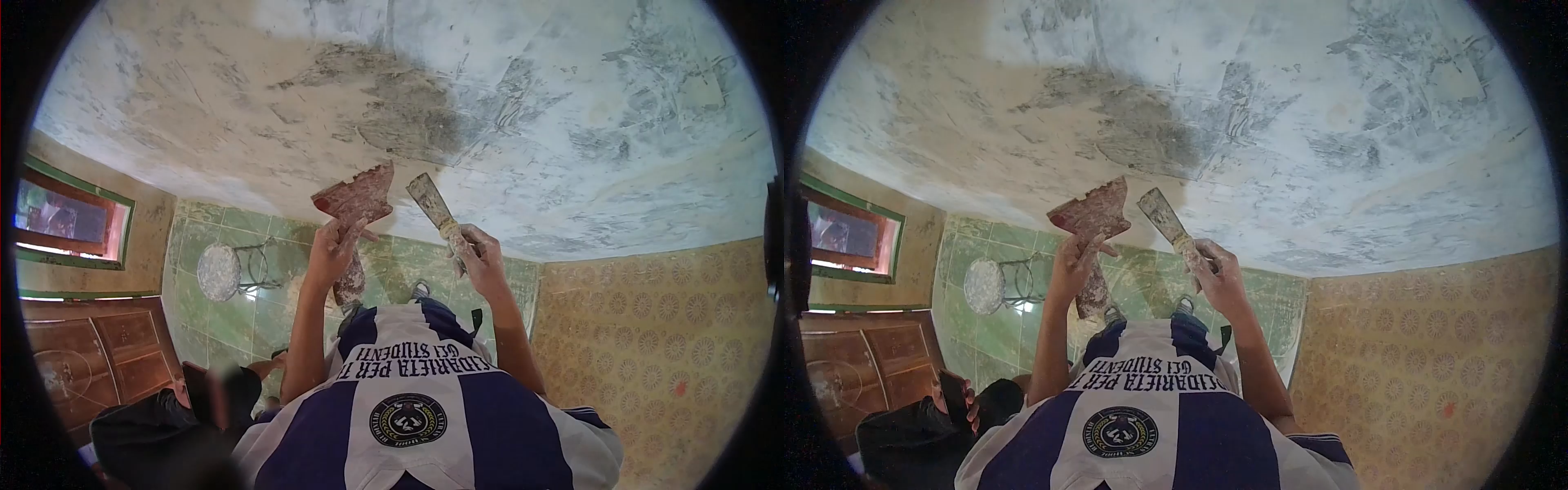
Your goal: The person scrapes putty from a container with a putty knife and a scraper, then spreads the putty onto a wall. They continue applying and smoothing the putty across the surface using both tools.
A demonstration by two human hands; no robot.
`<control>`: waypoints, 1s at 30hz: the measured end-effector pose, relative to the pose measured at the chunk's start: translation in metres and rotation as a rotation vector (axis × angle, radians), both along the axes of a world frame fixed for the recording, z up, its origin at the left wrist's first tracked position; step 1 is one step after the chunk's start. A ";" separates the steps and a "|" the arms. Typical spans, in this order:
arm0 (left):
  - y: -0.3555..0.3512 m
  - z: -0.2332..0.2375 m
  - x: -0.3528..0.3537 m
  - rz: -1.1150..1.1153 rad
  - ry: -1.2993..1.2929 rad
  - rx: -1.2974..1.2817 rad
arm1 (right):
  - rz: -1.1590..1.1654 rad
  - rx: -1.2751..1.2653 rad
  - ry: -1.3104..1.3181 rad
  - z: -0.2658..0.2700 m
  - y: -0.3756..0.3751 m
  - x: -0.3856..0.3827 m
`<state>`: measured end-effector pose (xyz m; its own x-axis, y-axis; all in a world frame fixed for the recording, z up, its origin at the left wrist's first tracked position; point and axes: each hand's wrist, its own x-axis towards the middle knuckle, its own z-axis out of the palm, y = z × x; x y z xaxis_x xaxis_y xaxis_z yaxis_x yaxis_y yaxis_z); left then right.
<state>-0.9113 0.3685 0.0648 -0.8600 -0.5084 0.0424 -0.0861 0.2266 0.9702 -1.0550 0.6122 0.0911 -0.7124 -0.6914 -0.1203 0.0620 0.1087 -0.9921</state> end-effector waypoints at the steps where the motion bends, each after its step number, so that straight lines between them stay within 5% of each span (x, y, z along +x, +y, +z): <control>1: 0.002 0.010 0.001 0.049 -0.039 0.028 | 0.005 -0.008 0.006 0.004 -0.003 0.000; 30: -0.022 0.007 0.044 0.165 -0.120 -0.059 | 0.144 0.179 0.149 0.020 -0.048 -0.004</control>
